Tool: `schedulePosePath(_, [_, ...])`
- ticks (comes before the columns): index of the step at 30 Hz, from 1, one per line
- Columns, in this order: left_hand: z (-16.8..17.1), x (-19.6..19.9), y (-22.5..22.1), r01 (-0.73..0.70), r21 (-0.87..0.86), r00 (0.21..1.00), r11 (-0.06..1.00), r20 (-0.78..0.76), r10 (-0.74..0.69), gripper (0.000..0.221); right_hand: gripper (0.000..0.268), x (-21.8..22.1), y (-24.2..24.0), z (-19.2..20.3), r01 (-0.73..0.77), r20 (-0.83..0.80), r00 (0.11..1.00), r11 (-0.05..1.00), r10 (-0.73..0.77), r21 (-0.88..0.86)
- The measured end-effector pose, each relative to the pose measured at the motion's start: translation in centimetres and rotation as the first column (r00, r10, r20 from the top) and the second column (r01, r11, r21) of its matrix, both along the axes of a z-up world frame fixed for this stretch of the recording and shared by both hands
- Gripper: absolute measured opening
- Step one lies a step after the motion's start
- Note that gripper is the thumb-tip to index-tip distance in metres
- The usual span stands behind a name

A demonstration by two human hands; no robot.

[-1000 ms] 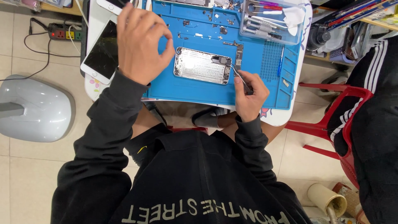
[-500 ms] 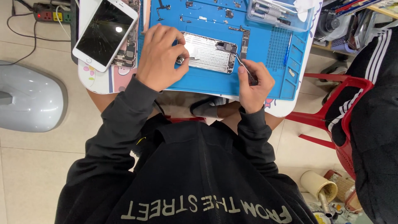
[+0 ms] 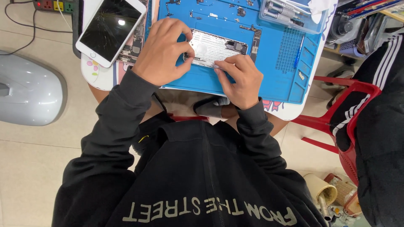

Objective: The person works on a disassembled smartphone placed on a blue anti-static mat. They use tweezers to remove a metal shield and then use a blue plastic pry tool to separate the screen assembly from the phone's frame.

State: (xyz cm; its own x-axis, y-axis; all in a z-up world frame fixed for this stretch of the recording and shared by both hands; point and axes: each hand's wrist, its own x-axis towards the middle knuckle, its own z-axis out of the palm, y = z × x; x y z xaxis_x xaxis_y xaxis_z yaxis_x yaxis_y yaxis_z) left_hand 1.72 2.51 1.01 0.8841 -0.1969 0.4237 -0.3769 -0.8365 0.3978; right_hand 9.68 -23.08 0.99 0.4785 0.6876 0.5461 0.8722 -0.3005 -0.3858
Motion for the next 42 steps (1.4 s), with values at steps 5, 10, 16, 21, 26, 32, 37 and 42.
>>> schedulePosePath(5, [-0.5,-0.6,0.6,0.043,-0.036,0.999,0.998,0.011,-0.043,0.006,0.008,0.2,0.2,0.1,-0.011,-0.067,0.998,1.000,0.012,0.017])
schedulePosePath(10, [-1.0,-1.4,0.3,-0.016,0.011,1.000,1.000,-0.012,0.016,0.009,0.007,0.3,0.3,0.2,-0.021,-0.084,0.996,1.000,0.022,0.017])
schedulePosePath(16, [-2.3,-1.4,0.1,-0.019,-0.010,1.000,1.000,-0.017,0.019,0.014,0.007,0.5,0.1,-0.1,-0.029,-0.036,0.999,1.000,0.028,-0.011])
schedulePosePath(21, [-1.5,-1.2,0.1,-0.033,0.014,0.999,0.999,-0.001,0.033,0.008,0.008,0.4,0.0,-0.4,-0.033,-0.032,0.999,0.999,0.032,-0.017])
schedulePosePath(26, [-1.0,-1.0,0.1,-0.025,0.010,1.000,1.000,-0.003,0.025,0.006,0.009,0.4,0.0,-0.4,-0.010,-0.045,0.999,1.000,0.009,-0.025])
schedulePosePath(32, [-1.5,-1.2,0.0,-0.004,-0.013,1.000,1.000,-0.024,0.004,0.008,0.007,0.1,0.1,0.0,-0.012,-0.074,0.997,1.000,0.010,-0.026])
schedulePosePath(37, [-0.7,-0.8,-0.1,-0.017,-0.017,1.000,1.000,-0.019,0.017,0.013,0.008,0.5,0.0,0.0,-0.016,-0.126,0.992,1.000,0.016,0.008])
schedulePosePath(42, [-0.8,-1.0,-0.1,0.002,-0.030,1.000,1.000,-0.007,-0.002,0.007,0.008,0.4,-0.2,-0.3,-0.037,-0.111,0.993,0.999,0.035,-0.016])
